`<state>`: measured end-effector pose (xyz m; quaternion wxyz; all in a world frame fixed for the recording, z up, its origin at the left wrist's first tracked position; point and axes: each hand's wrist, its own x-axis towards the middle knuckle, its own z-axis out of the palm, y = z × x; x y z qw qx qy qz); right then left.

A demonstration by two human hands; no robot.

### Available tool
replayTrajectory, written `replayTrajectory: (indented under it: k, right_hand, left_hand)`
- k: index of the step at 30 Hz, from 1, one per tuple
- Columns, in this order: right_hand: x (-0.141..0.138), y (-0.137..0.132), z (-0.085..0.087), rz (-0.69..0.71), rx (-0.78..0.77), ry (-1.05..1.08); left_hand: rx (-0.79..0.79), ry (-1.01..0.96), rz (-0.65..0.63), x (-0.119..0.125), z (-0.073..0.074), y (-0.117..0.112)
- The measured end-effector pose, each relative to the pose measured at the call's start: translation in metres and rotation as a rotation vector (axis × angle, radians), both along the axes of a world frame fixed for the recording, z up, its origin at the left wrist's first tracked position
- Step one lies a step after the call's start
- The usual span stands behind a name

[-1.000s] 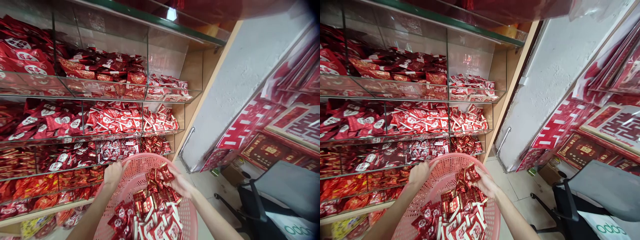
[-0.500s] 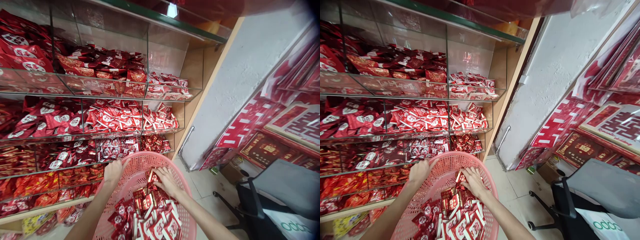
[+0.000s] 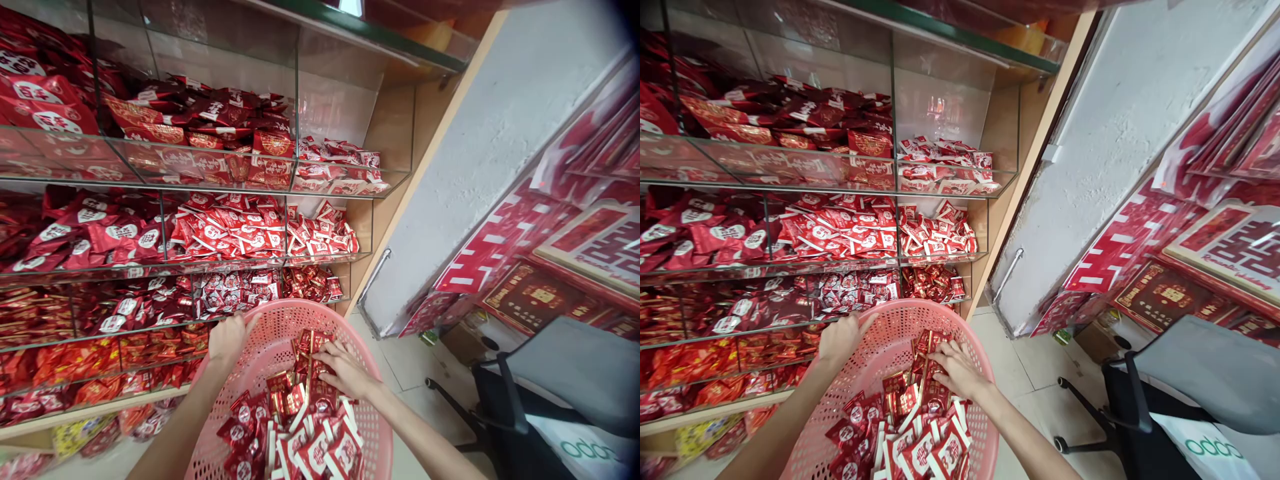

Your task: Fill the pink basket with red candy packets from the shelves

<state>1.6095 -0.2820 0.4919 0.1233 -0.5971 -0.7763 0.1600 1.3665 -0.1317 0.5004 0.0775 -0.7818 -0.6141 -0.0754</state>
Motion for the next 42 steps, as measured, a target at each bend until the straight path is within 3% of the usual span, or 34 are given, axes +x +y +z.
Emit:
replayTrajectory:
  k: [9, 13, 16, 20, 24, 28, 33, 42]
  right_hand:
    - [-0.002, 0.000, 0.007, -0.010, 0.040, -0.011]
    - [-0.001, 0.012, 0.015, 0.009, 0.077, -0.006]
    - [0.004, 0.040, 0.023, -0.056, 0.170, 0.080]
    - [0.014, 0.102, 0.025, -0.318, 0.252, 0.237]
    - [0.018, 0.162, 0.010, -0.457, 0.191, 0.274]
    - [0.014, 0.195, -0.010, -0.466, 0.064, 0.384]
    - [0.013, 0.196, -0.017, -0.395, 0.083, 0.599]
    - [0.028, 0.161, 0.008, -0.415, 0.264, 0.918]
  left_hand:
    - [0.003, -0.002, -0.011, 0.000, 0.001, 0.000]
    - [-0.016, -0.005, -0.011, 0.001, 0.004, -0.001]
    - [-0.006, -0.001, -0.011, 0.001, 0.005, -0.001]
    - [0.010, 0.004, -0.008, 0.001, 0.004, -0.001]
    - [0.022, 0.001, -0.002, 0.001, 0.002, -0.001]
    - [0.034, -0.002, 0.006, 0.001, 0.000, 0.000]
    - [0.016, -0.009, 0.006, 0.001, -0.001, 0.001]
    - [0.031, -0.008, -0.003, 0.001, 0.001, 0.000]
